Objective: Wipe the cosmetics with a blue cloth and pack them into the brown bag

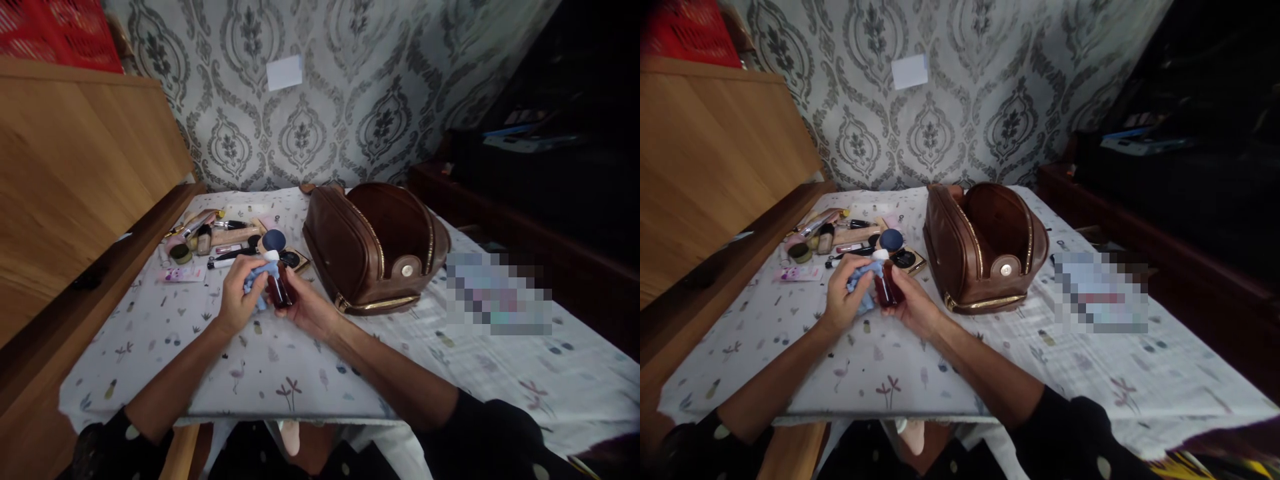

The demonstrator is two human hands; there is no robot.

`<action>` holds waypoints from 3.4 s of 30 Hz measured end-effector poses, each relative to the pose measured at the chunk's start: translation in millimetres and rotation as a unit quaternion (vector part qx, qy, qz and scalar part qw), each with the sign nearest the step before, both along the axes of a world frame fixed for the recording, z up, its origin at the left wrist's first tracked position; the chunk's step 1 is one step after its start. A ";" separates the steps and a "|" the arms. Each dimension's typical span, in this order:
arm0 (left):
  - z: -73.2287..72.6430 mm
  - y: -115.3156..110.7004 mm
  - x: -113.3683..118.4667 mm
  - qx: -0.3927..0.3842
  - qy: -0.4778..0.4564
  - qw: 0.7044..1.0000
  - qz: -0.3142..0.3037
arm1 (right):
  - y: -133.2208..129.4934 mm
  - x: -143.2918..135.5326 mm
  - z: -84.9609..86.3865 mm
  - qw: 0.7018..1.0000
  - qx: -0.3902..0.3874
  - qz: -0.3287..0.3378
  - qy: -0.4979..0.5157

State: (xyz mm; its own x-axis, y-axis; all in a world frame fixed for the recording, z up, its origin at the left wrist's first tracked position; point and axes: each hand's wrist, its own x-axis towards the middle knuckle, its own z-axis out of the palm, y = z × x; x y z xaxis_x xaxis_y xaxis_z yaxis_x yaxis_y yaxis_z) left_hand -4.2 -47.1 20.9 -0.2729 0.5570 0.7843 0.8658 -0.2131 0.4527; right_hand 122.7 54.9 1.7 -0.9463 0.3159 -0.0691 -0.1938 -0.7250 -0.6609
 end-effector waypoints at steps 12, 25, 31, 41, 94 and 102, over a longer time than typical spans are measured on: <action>-4.3 -2.9 25.5 -0.029 0.130 0.983 -0.124 | 9.6 4.8 8.0 0.995 -0.021 -0.100 -0.002; 5.2 -2.3 3.7 0.010 0.071 0.997 0.021 | 3.0 6.7 5.1 1.000 -0.008 0.011 -0.014; 0.6 -3.0 9.0 -0.004 0.128 0.992 0.001 | 5.7 4.7 1.8 0.998 -0.050 0.012 -0.032; -3.1 -2.6 17.8 -0.020 0.178 0.980 -0.085 | 12.4 4.7 7.7 0.996 -0.079 -0.024 -0.018; -5.5 -0.1 8.6 -0.088 0.020 0.994 -0.056 | 4.0 5.5 13.5 0.990 -0.055 -0.062 -0.118; -8.5 -5.3 4.1 -0.100 -0.043 0.994 0.007 | -4.4 15.5 19.2 0.991 0.118 -0.041 -0.038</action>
State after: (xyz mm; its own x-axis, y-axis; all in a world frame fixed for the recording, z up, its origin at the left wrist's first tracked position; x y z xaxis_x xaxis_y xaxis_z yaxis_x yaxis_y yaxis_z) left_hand -0.1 -52.5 12.5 -0.3423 0.6954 0.6319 0.8246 -0.1000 0.5568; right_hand 138.2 50.5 21.0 -0.9113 0.4081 -0.0542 -0.1892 -0.5322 -0.8252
